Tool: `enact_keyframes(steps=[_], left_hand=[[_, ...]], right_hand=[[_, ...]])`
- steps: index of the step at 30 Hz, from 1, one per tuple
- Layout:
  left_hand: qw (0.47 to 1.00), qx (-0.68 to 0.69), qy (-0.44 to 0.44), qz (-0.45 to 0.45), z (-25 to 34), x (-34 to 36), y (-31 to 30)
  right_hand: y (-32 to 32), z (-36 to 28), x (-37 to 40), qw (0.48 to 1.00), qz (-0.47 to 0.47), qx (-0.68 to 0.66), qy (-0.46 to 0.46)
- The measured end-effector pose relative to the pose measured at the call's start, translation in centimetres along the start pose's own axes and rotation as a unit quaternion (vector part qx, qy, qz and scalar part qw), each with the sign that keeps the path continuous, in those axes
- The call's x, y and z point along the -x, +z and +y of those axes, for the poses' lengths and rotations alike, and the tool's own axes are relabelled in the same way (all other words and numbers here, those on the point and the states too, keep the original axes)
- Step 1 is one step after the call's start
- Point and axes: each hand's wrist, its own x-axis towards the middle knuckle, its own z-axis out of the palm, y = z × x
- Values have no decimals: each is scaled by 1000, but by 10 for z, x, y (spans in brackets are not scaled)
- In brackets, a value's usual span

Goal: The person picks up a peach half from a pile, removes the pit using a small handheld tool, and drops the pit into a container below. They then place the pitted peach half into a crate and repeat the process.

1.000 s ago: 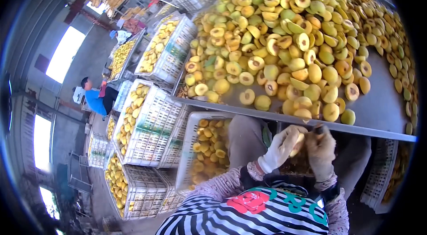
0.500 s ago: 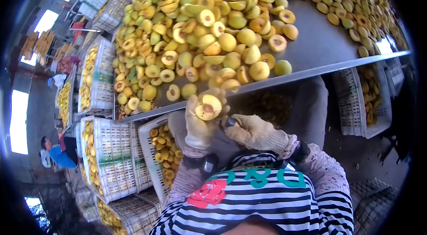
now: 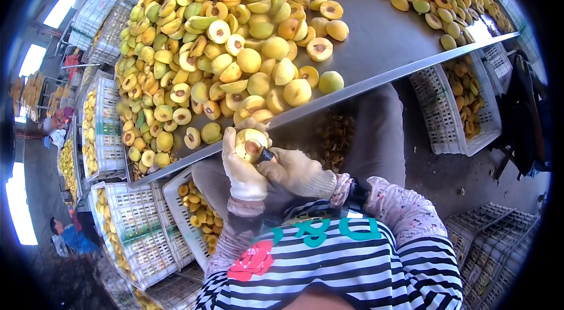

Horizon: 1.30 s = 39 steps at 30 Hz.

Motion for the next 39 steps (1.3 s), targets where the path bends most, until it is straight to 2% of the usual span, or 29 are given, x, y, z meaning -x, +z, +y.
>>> enact_keyframes(steps=[2,3,4,7,9,12,14,16,18,20,22,23,27,30,31,32,34,35,37,38,39], left_hand=[[1000,4,3,8,2,6,7],[1000,-3,16,14,0,7,9],[999,-10,31,21,0,8,10],[998,-58,-29,-11,7,6,6],[996,-61,-53,-43,11,5,5],[1000,4,29,-10,3,7,16],[980,-136,89,-113,6,-1,2],[966,-179,70,-172,14,-6,-3],[974,-128,-31,-185,19,-9,-1],[978,-64,67,-184,12,1,5],[963,-11,200,-180,-6,3,6],[965,-34,197,-169,-12,-1,-1],[981,-49,10,-189,5,-7,-7],[956,-75,-74,-272,26,-16,-3],[943,-97,-86,-307,26,-22,-6],[932,-114,-99,-330,29,-25,-7],[907,-147,-123,-374,37,-30,-7],[897,-159,-136,-389,37,-34,-8],[900,-25,-180,-397,28,-35,-11],[894,41,-202,-399,19,-35,-12],[901,143,-202,-355,5,-33,-10]], right_hand=[[1,-1,3,997,11,-78,1],[1,1,-1,998,21,-40,-37],[-2,3,-1,999,5,-43,-23],[-8,3,0,998,-38,-37,17],[-8,14,-3,998,-50,-48,4],[-8,22,-8,991,-89,-99,-1],[-8,26,-9,987,-105,-123,-15],[-7,30,-9,986,-102,-122,-40],[-7,33,-9,986,-99,-119,-56],[-6,32,-5,979,-112,-154,-71],[-13,24,3,937,-196,-286,41],[-15,23,6,902,-237,-348,98],[-7,38,1,903,-256,-339,65],[1,42,-6,966,-164,-191,-55],[11,46,-11,979,-93,-149,-104],[8,47,-9,976,-130,-169,-50],[-4,26,-2,956,-201,-208,58],[-5,25,0,925,-240,-284,83],[-6,27,3,839,-309,-429,127],[-4,35,3,749,-369,-532,140],[1,50,-1,725,-394,-557,98]])
